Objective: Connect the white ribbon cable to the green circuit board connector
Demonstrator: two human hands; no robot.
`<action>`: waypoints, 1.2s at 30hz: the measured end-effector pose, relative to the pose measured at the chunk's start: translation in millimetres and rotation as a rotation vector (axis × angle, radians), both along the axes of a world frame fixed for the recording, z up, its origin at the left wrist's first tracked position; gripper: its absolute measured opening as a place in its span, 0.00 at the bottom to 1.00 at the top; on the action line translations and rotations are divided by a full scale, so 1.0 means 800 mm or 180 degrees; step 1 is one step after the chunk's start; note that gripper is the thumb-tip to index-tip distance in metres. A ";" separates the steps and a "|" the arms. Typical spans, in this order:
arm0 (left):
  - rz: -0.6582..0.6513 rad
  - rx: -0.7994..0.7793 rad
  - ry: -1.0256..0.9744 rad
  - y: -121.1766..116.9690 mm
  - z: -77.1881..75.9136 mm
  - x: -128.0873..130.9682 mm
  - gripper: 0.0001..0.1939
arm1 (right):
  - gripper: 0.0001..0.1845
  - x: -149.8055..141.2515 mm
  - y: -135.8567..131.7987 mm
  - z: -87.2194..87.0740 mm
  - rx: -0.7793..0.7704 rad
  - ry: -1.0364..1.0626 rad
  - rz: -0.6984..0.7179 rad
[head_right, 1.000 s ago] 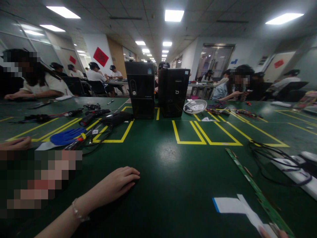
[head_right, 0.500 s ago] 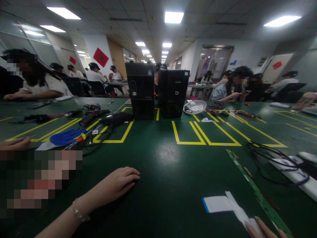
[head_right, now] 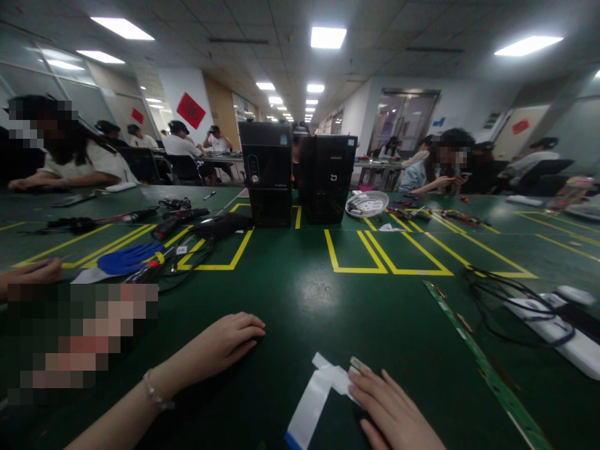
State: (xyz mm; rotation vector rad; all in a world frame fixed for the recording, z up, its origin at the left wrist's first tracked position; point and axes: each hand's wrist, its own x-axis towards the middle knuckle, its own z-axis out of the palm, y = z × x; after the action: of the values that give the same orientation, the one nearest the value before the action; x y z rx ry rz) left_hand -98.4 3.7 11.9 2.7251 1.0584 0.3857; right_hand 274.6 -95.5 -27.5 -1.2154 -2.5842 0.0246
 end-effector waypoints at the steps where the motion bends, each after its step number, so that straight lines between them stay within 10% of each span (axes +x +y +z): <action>1: 0.0006 -0.0016 0.0021 0.000 0.001 0.001 0.12 | 0.23 -0.018 0.003 0.013 -0.0221 0.0027 0.0085; 10: 0.0011 -0.0057 -0.0020 0.002 -0.003 0.000 0.12 | 0.21 -0.101 0.028 0.050 -0.1450 0.0257 0.0413; 22: -0.0025 -0.0039 -0.0067 0.002 -0.001 -0.001 0.12 | 0.24 -0.131 0.036 0.038 -0.1186 0.0375 0.0675; 31: 0.0047 -0.0103 0.0085 -0.001 0.000 -0.002 0.13 | 0.22 0.027 0.032 0.014 0.1049 0.0315 -0.1239; 36: 0.0073 -0.0092 0.0098 -0.001 -0.001 -0.002 0.14 | 0.35 0.156 0.022 -0.041 0.1500 -0.0572 -0.3008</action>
State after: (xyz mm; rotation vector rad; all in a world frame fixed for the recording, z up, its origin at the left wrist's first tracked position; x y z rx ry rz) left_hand -100.2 2.8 11.1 2.7040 1.0953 0.3304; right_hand 399.2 -77.7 -60.5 -2.1165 -1.7140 -0.8471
